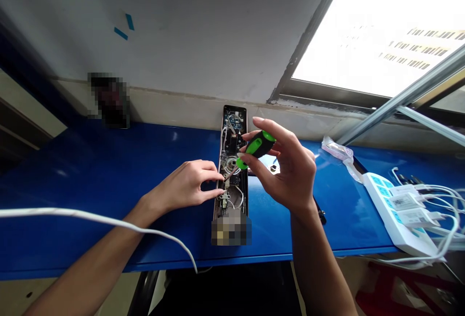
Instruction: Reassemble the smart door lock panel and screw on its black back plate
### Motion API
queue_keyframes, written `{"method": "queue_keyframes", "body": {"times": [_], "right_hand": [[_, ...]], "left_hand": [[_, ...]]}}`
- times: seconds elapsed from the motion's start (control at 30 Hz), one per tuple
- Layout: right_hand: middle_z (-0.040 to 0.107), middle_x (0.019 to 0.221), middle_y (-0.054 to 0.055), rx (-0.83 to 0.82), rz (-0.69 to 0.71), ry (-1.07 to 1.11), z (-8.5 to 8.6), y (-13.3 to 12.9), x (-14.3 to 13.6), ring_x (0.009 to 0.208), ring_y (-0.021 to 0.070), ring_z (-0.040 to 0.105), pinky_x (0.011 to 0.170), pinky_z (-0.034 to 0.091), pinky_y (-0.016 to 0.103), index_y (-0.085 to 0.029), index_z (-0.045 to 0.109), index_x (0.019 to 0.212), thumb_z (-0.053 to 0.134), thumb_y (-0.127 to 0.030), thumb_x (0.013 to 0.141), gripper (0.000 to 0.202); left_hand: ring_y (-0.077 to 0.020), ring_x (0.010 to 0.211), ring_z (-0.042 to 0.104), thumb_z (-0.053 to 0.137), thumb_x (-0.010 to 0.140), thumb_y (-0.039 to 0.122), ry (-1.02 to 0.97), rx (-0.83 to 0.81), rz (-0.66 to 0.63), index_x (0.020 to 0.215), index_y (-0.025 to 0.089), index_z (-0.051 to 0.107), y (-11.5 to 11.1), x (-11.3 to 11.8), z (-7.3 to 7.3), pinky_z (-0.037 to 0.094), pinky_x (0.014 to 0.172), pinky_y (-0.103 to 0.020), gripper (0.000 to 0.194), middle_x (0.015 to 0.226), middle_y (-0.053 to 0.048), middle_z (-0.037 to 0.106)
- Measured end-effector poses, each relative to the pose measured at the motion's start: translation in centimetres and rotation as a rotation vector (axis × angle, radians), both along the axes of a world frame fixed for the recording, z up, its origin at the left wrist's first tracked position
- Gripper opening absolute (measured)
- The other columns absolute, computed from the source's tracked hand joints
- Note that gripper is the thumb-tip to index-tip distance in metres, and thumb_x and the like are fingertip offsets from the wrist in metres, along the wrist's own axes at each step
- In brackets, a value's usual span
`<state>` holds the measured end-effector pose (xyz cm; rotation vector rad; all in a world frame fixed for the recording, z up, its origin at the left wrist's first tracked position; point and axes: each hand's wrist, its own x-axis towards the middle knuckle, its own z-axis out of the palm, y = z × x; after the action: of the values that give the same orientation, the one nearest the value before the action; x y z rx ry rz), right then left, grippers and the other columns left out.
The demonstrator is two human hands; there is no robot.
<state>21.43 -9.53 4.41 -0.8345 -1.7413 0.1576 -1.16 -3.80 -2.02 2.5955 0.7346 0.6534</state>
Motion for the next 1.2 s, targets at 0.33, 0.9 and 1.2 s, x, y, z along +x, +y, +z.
{"method": "queue_keyframes", "body": {"times": [0.33, 0.9, 1.2], "right_hand": [[0.077, 0.122, 0.001, 0.043, 0.013, 0.027, 0.16, -0.10, 0.00, 0.103, 0.0229, 0.077, 0.079, 0.069, 0.039, -0.035, 0.061, 0.142, 0.078, -0.010, 0.086, 0.064], [0.076, 0.120, 0.003, 0.070, -0.050, 0.011, -0.09, 0.04, -0.19, 0.104, 0.0235, 0.077, 0.078, 0.069, 0.037, -0.034, 0.060, 0.139, 0.075, -0.019, 0.090, 0.053], [0.076, 0.121, 0.003, 0.061, -0.020, 0.008, -0.26, 0.12, -0.31, 0.101, 0.0230, 0.077, 0.078, 0.069, 0.040, -0.034, 0.062, 0.138, 0.077, -0.015, 0.088, 0.056]], "left_hand": [[-0.0201, 0.092, 0.069, 0.075, 0.094, 0.034, -0.017, -0.001, -0.007, 0.115, 0.020, 0.078, -0.04, -0.04, -0.03, 0.055, 0.080, -0.032, 0.025, 0.107, -0.006, 0.074], [-0.0207, 0.092, 0.070, 0.076, 0.093, 0.034, -0.023, 0.031, 0.000, 0.113, 0.020, 0.078, -0.10, -0.02, 0.11, 0.055, 0.079, -0.032, 0.024, 0.105, -0.006, 0.074], [-0.0203, 0.089, 0.069, 0.077, 0.092, 0.032, -0.046, 0.067, -0.018, 0.106, 0.019, 0.080, -0.12, 0.00, 0.19, 0.055, 0.076, -0.031, 0.019, 0.101, -0.006, 0.074]]}}
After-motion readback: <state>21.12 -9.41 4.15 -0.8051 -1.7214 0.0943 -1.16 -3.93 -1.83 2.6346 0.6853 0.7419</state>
